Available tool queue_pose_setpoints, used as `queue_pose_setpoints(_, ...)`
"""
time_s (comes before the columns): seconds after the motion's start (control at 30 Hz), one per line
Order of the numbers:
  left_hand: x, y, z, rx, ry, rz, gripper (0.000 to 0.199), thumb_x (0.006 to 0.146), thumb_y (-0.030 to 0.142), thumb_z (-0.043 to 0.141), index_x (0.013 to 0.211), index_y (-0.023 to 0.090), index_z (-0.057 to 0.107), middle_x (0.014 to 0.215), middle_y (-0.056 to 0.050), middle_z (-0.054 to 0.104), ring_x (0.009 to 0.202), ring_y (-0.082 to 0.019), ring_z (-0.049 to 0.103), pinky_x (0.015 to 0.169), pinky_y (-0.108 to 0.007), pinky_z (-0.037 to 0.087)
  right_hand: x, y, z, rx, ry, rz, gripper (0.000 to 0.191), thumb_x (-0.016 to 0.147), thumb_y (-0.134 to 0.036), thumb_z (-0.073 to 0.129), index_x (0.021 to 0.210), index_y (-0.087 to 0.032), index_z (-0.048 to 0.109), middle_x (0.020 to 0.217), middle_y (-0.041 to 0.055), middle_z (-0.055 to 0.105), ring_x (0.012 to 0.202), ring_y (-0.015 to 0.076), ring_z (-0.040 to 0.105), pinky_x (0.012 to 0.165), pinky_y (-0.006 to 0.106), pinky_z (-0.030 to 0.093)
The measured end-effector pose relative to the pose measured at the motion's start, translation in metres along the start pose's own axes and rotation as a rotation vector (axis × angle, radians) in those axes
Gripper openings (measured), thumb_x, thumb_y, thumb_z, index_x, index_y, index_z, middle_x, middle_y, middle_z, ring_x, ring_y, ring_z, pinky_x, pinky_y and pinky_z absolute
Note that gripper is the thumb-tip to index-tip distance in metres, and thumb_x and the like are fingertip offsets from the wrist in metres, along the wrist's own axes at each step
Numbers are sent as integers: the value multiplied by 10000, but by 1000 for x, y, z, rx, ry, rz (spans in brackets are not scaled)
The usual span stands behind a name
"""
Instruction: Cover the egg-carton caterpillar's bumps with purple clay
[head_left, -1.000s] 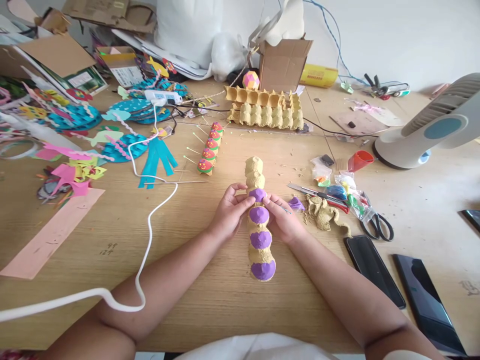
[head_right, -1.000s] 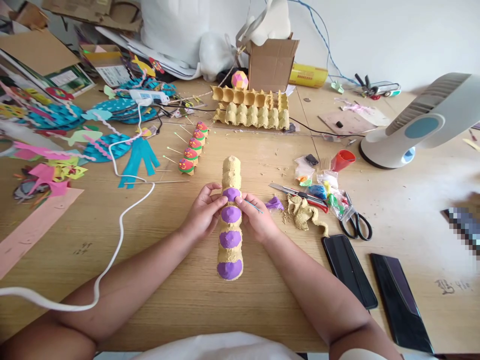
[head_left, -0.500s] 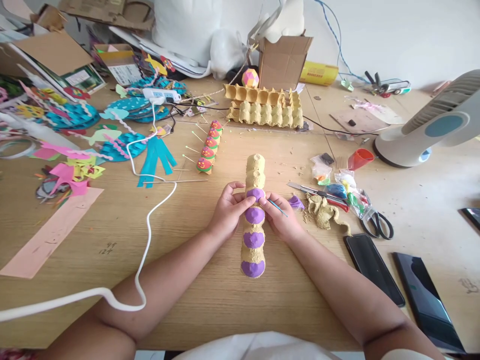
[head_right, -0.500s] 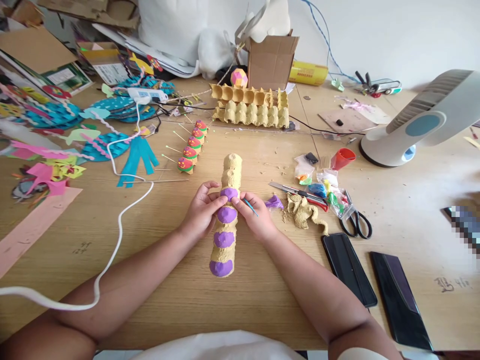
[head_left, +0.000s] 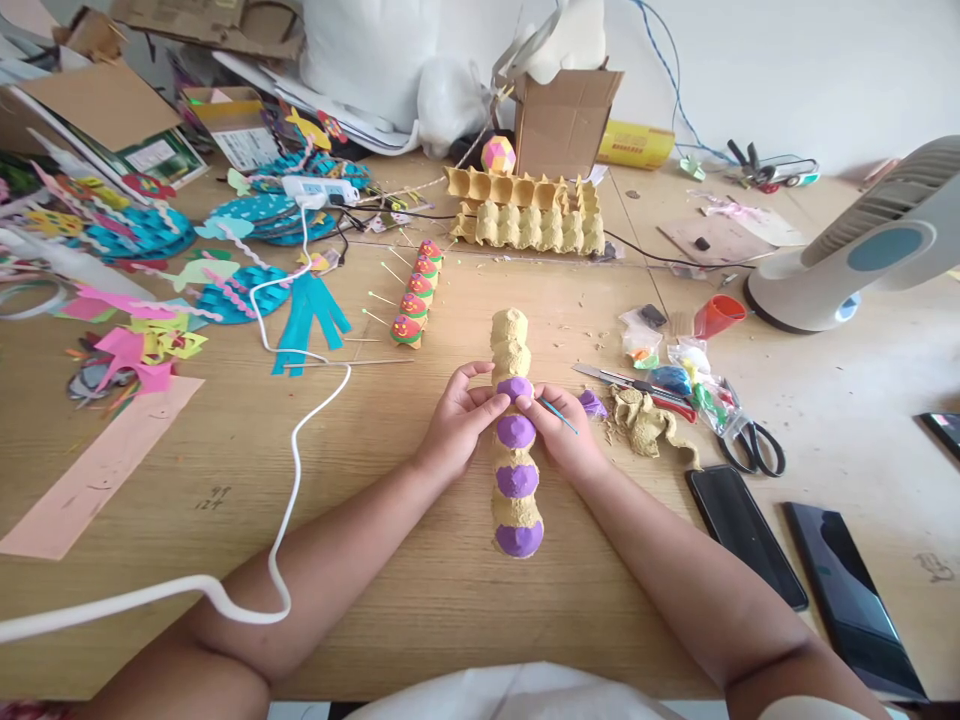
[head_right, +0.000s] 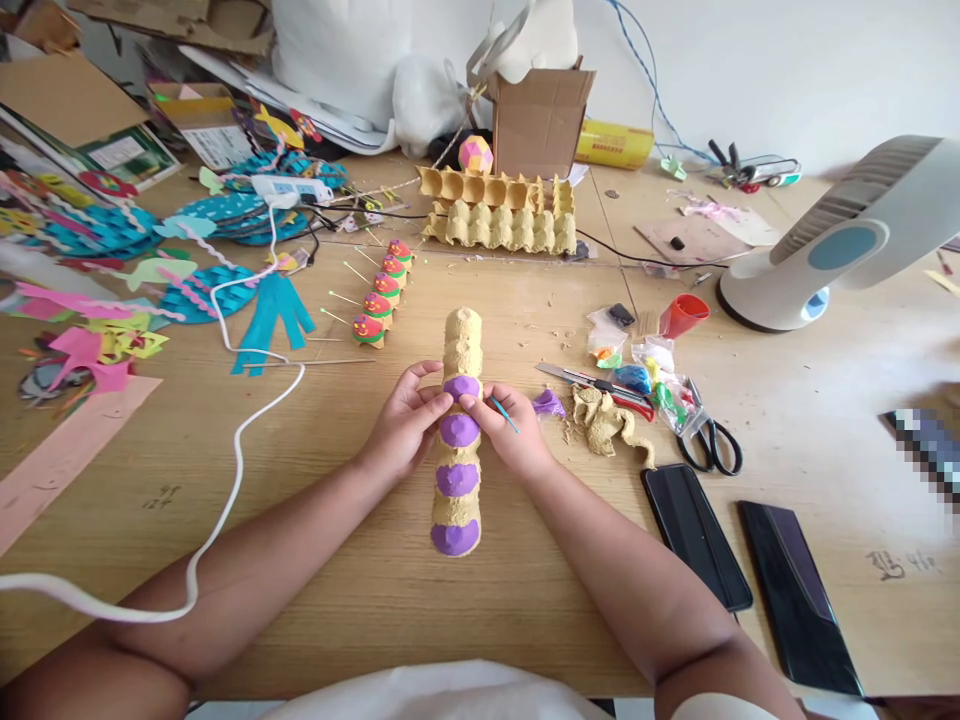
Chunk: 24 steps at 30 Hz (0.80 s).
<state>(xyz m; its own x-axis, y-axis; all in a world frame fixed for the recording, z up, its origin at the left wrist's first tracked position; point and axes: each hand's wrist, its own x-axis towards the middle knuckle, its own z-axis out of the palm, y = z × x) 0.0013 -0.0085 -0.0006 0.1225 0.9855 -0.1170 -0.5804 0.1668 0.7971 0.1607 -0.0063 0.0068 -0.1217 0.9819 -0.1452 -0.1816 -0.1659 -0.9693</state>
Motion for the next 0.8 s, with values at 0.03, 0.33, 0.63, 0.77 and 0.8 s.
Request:
queue_pose_setpoints(0.03, 0, 0, 0, 4, 9, 2, 653, 715, 343, 979, 1190, 252, 541, 884, -12, 834, 780, -183, 788, 735, -272, 568, 0, -1, 0, -8, -1, -2, 432, 734, -590, 901, 755, -217, 684, 690, -31, 619, 644, 133, 496, 639, 291, 400)
queue_pose_setpoints(0.33, 1, 1, 1, 5, 35, 4, 670, 683, 327, 994, 1157, 249, 527, 824, 20, 816, 711, -148, 757, 693, -241, 555, 0, 8, -2, 50, -62, 5, 426, 796, -608, 854, 828, -223, 672, 742, -31, 608, 686, 139, 509, 679, 288, 416)
queue_pose_setpoints(0.63, -1, 3, 6, -41, 25, -45, 778, 651, 323, 1008, 1245, 242, 513, 869, 8, 818, 718, -138, 750, 654, -222, 528, -3, -3, 1, -11, -5, 5, 467, 766, -629, 861, 798, -215, 648, 718, -35, 566, 674, 132, 467, 652, 283, 378)
queue_pose_setpoints(0.77, -1, 2, 5, 6, 51, -18, 736, 665, 321, 996, 1204, 246, 500, 840, 16, 811, 684, -126, 731, 641, -217, 513, -4, -5, 4, -27, 7, 7, 497, 720, -641, 883, 770, -214, 634, 700, -38, 563, 662, 129, 454, 639, 280, 379)
queue_pose_setpoints(0.8, -2, 1, 4, 20, 57, -10, 724, 671, 326, 992, 1188, 249, 491, 832, 18, 810, 674, -125, 727, 637, -217, 510, -4, -5, 5, -24, 9, 8, 504, 708, -639, 891, 764, -213, 630, 694, -39, 560, 659, 127, 451, 637, 279, 378)
